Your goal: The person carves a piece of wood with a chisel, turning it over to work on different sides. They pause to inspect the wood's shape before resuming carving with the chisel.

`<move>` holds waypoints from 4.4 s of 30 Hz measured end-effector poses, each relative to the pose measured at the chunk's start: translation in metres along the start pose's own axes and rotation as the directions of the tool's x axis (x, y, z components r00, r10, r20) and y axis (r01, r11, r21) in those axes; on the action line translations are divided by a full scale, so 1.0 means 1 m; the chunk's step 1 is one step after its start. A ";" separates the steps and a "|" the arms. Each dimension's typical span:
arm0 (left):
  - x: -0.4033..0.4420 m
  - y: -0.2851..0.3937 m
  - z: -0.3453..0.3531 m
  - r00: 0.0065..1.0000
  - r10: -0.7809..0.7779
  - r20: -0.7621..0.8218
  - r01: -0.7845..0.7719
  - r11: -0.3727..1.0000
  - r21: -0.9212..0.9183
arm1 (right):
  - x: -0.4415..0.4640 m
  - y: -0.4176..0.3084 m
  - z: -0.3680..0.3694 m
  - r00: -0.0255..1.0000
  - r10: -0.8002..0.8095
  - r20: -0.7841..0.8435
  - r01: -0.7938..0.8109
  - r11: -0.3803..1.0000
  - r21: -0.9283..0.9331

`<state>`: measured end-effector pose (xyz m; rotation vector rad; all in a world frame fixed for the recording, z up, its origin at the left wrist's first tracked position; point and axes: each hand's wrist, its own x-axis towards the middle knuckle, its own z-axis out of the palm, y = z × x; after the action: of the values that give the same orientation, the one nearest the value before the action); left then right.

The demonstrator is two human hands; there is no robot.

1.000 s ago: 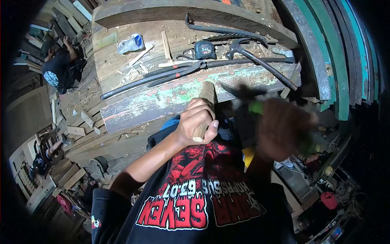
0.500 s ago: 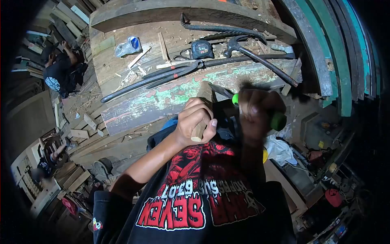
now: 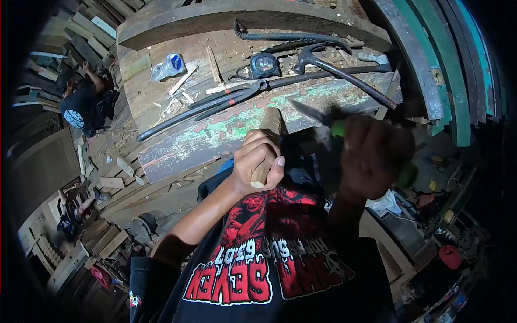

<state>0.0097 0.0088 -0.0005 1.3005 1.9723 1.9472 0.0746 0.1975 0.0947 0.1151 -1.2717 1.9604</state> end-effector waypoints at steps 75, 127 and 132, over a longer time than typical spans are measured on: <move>0.004 -0.014 -0.009 0.990 0.089 0.105 -0.082 0.994 -0.069 | -0.031 0.024 0.006 0.985 0.114 -0.132 -0.116 0.993 -0.004; 0.003 -0.009 -0.009 0.986 0.083 0.147 -0.069 0.993 -0.096 | -0.018 -0.006 0.011 0.994 0.077 -0.079 -0.078 0.997 -0.008; 0.014 -0.005 -0.011 0.964 0.088 0.252 -0.064 0.993 -0.103 | -0.037 0.013 -0.006 0.986 0.147 -0.077 -0.166 0.895 -0.415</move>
<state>-0.0081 0.0093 0.0043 1.5359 1.7140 1.7729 0.0934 0.1792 0.0656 -0.2519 -1.6877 1.7594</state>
